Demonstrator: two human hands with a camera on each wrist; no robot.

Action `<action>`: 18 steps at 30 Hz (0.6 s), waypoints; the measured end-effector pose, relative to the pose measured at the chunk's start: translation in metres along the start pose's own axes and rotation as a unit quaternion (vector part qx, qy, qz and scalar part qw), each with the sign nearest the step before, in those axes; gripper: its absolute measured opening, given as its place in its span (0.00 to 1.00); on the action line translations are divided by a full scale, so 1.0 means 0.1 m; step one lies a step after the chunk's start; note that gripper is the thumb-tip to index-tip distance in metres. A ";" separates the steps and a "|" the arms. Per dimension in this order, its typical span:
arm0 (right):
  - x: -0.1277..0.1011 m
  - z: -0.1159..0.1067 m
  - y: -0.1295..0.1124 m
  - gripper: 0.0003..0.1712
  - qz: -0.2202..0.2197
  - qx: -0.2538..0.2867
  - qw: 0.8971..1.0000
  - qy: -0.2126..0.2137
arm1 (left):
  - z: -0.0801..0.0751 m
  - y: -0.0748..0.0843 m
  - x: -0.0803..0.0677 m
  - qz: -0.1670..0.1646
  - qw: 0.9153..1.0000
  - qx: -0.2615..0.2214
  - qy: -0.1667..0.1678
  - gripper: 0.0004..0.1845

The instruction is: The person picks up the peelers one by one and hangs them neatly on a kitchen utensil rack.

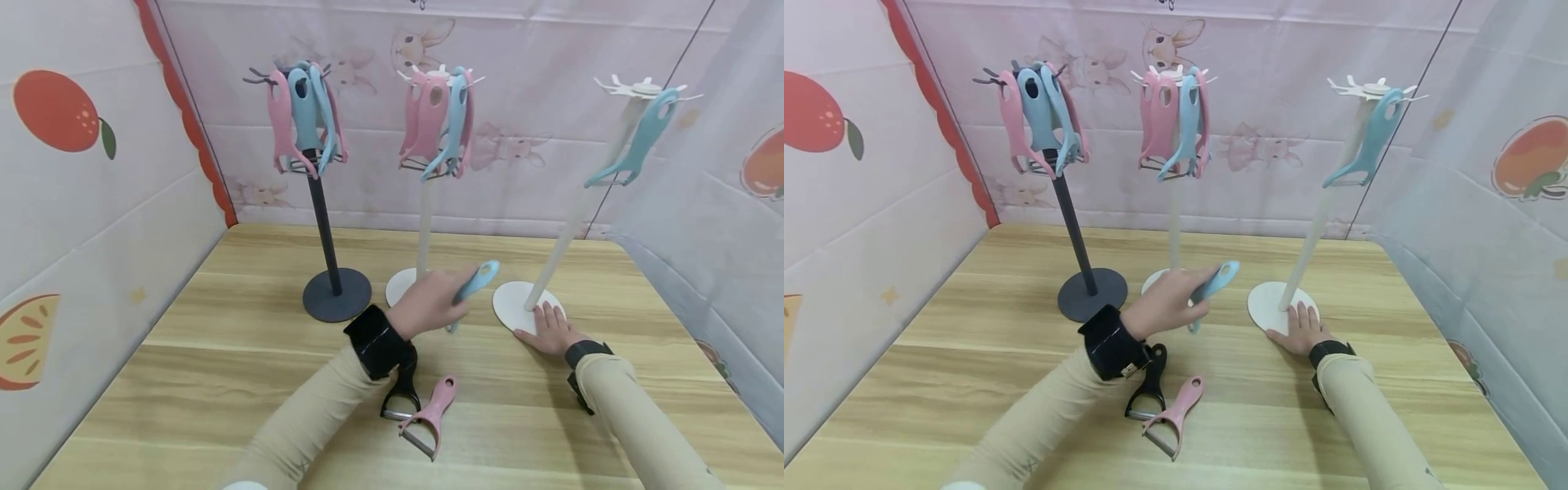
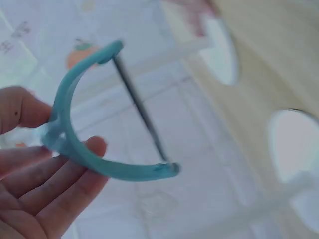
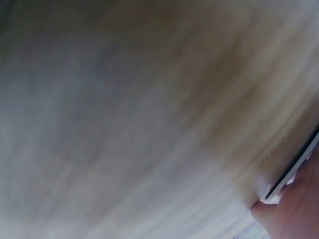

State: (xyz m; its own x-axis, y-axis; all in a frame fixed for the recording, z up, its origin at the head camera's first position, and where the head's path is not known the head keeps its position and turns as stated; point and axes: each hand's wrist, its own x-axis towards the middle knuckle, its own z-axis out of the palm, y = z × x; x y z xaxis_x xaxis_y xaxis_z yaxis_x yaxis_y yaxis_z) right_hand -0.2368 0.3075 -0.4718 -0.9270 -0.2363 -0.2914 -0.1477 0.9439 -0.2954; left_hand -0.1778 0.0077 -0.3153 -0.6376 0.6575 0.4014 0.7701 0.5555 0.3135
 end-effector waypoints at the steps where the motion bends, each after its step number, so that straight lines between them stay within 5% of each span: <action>1: 0.01 0.00 0.00 0.62 -0.001 -0.003 1.000 0.002 | -0.03 0.03 0.07 0.005 1.000 -0.007 0.014 0.27; 10: 0.01 0.00 0.00 0.64 0.003 -0.016 1.000 0.018 | -0.27 0.37 0.70 0.015 0.986 -0.061 0.156 0.27; 18: -0.01 0.07 0.02 0.58 -0.011 -0.018 0.999 0.031 | -0.40 0.64 1.18 -0.024 0.981 -0.049 0.186 0.27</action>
State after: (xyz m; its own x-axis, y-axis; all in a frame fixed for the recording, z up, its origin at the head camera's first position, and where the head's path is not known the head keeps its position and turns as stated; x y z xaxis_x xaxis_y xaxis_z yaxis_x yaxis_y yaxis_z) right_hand -0.2340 0.3082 -0.4784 -0.9427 -0.2429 -0.2287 -0.1788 0.9466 -0.2683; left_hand -0.2035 0.1008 -0.2136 -0.6379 0.3905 0.6638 0.7483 0.5180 0.4143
